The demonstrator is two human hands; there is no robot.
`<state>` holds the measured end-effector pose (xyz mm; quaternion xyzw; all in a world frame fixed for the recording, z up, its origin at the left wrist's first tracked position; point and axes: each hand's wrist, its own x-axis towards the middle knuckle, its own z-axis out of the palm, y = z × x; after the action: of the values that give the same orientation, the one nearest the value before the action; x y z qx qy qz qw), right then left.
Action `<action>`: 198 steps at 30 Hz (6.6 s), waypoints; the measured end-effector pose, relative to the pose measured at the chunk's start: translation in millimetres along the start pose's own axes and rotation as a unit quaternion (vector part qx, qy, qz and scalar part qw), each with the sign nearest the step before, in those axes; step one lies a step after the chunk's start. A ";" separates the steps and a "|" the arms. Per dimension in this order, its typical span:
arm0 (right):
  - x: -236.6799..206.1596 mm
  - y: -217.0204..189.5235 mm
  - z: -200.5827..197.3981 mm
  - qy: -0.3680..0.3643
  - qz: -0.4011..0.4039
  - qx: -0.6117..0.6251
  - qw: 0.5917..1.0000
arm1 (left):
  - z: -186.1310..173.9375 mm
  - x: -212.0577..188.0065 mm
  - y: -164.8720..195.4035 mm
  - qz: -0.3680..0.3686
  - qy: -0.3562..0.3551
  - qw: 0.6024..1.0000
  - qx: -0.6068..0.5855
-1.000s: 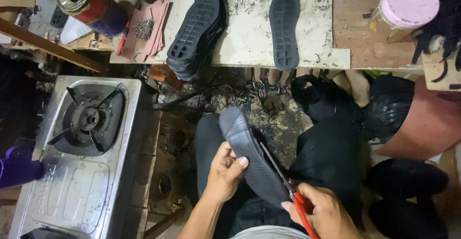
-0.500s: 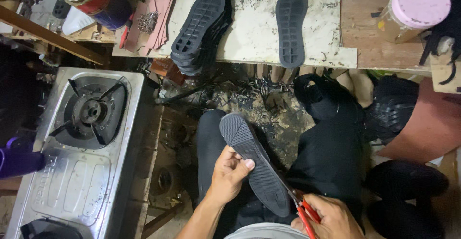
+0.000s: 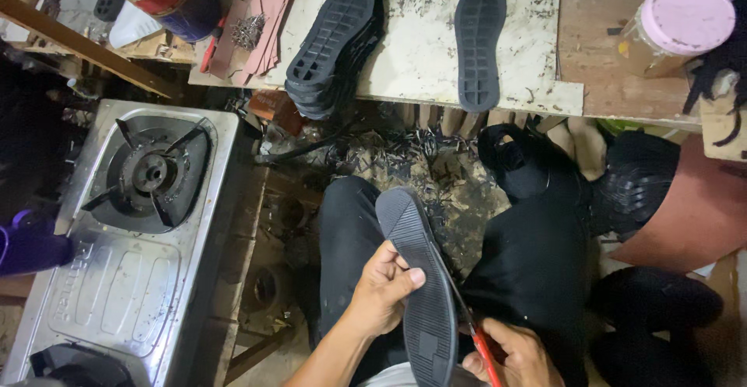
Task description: The person sits on the floor and trims the edges of black rubber shoe soles with red-handled scissors, rotating each sole to cut around its perimeter. Finished soles are placed on the workbench, adding to a stack of trimmed soles.
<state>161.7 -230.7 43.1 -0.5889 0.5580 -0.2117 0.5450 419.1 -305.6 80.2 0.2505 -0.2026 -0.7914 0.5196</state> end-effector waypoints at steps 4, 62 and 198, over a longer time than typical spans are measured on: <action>1.4 10.3 9.0 0.008 0.042 -0.030 0.999 | 2.2 -0.6 -0.6 0.000 0.013 1.000 -0.017; 14.9 -103.2 -18.7 0.002 0.038 -0.061 0.997 | 13.8 -5.1 3.7 0.024 0.037 0.999 -0.004; 26.7 106.1 -59.4 0.058 -0.075 -0.210 0.973 | 97.8 229.2 43.8 0.338 0.137 0.629 0.687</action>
<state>73.1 -255.5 -40.8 -0.7167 0.5751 -0.1639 0.3588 314.6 -528.1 140.6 0.5543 -0.6842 -0.1483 0.4501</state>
